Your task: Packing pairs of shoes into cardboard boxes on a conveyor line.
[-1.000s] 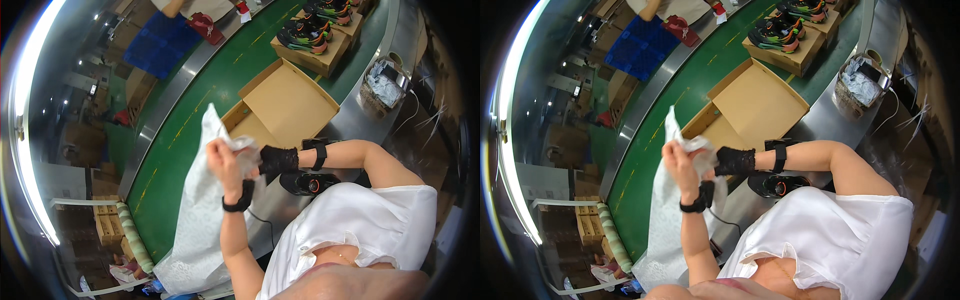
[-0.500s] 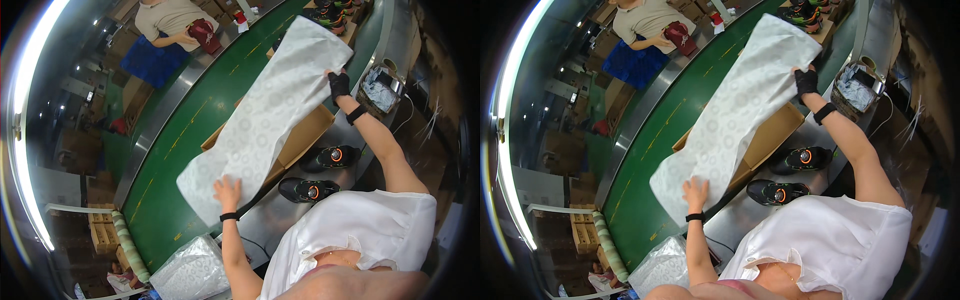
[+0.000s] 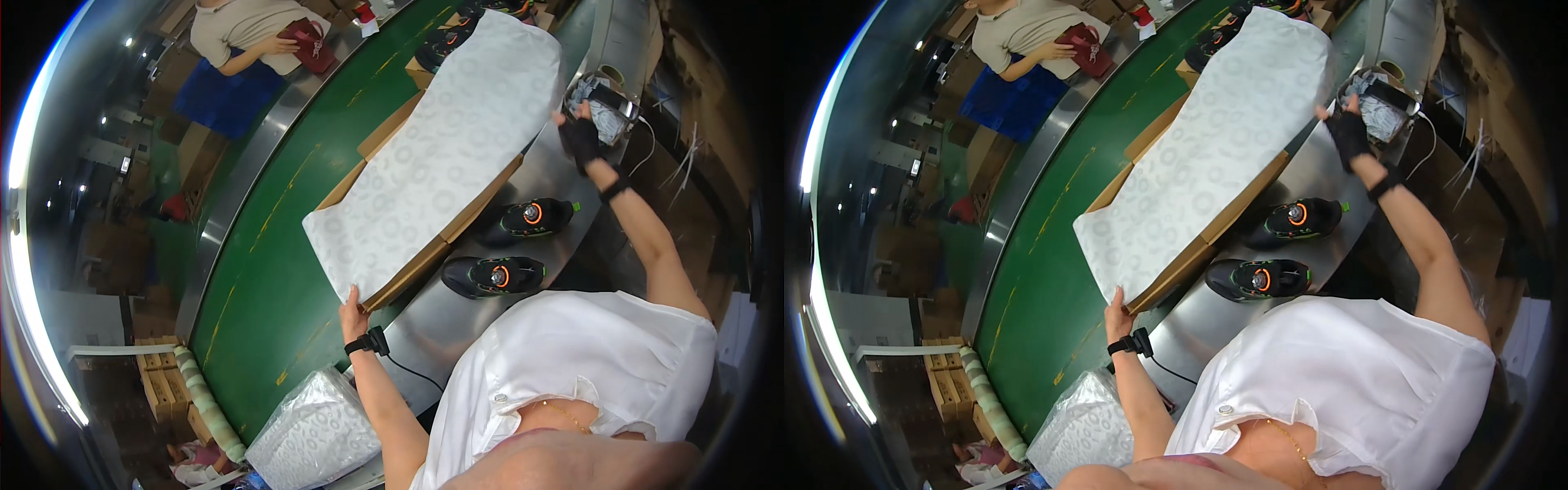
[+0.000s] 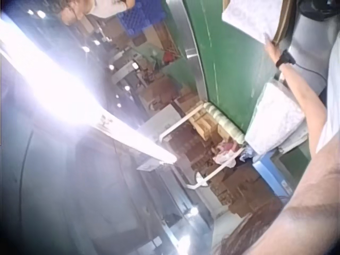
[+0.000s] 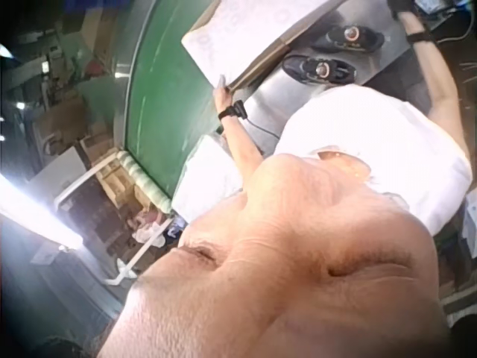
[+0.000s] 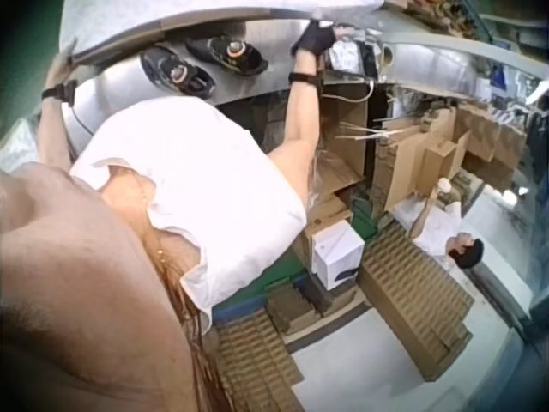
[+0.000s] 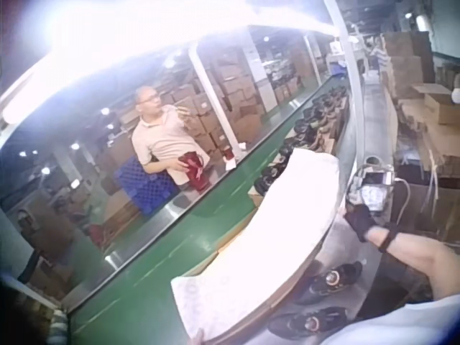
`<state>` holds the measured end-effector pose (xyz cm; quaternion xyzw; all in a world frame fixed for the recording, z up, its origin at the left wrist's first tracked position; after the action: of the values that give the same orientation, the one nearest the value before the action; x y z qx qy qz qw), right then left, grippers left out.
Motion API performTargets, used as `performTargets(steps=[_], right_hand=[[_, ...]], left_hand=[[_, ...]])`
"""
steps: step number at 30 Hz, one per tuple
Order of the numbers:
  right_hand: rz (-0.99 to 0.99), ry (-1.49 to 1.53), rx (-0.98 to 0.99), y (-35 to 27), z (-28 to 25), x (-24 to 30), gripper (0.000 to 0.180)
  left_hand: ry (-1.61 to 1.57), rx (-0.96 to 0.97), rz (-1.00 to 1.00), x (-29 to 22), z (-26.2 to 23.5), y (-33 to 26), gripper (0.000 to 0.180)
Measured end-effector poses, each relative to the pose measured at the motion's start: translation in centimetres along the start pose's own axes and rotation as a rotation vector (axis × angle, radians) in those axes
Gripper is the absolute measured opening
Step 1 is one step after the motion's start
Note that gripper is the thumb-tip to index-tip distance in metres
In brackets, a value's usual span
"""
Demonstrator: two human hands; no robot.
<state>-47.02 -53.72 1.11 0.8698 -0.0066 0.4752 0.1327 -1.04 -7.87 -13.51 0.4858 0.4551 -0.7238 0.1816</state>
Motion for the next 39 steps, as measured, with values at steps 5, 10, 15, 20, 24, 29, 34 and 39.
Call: performTargets(steps=[5, 10, 15, 20, 24, 29, 34, 39], right_hand=[[-0.734, -0.256, 1.313, -24.4, 5.0, 7.9, 0.031], [-1.180, -0.454, 0.885, -32.4, 4.8, 4.4, 0.011], [-1.194, -0.279, 1.026, -31.7, 6.6, 10.5, 0.019], [-0.379, 0.436, 1.520, -25.5, 6.8, 20.1, 0.030], [0.115, 0.777, 1.360, -18.6, 12.5, 19.8, 0.029], [0.596, 1.249, 1.225, -11.7, 13.0, 14.2, 0.040], [0.481, 1.157, 1.190, -10.7, 12.4, 15.0, 0.044], [0.277, 0.858, 1.225, -16.8, 13.6, 16.9, 0.037]], left_hand=[[-0.017, -0.061, 0.044, 0.2, 2.1, -0.2, 0.045], [0.044, 0.043, 0.128, 1.3, 7.9, 0.2, 0.046], [0.062, 0.027, 0.324, 0.8, 9.9, -0.4, 0.040], [0.321, -0.122, 0.805, -0.8, 7.0, -1.4, 0.029], [0.348, -0.202, 0.556, -0.1, 5.9, -2.6, 0.029], [0.188, -0.468, 0.602, 1.2, -0.2, -3.9, 0.029], [0.321, -0.634, 0.549, 3.2, -3.3, -1.5, 0.038], [0.447, -0.771, 0.561, -0.4, -2.4, -2.6, 0.037]])
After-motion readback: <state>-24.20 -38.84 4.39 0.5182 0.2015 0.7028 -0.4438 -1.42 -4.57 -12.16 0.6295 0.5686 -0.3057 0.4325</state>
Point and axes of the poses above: each hand's wrist, its own y-axis towards the middle knuckle, its own z-axis out of the palm, x = y × z, the point moved 10 cm from there along y, towards the middle knuckle, and after that the axes turned 5 degrees about z, right-handed, at the moved point
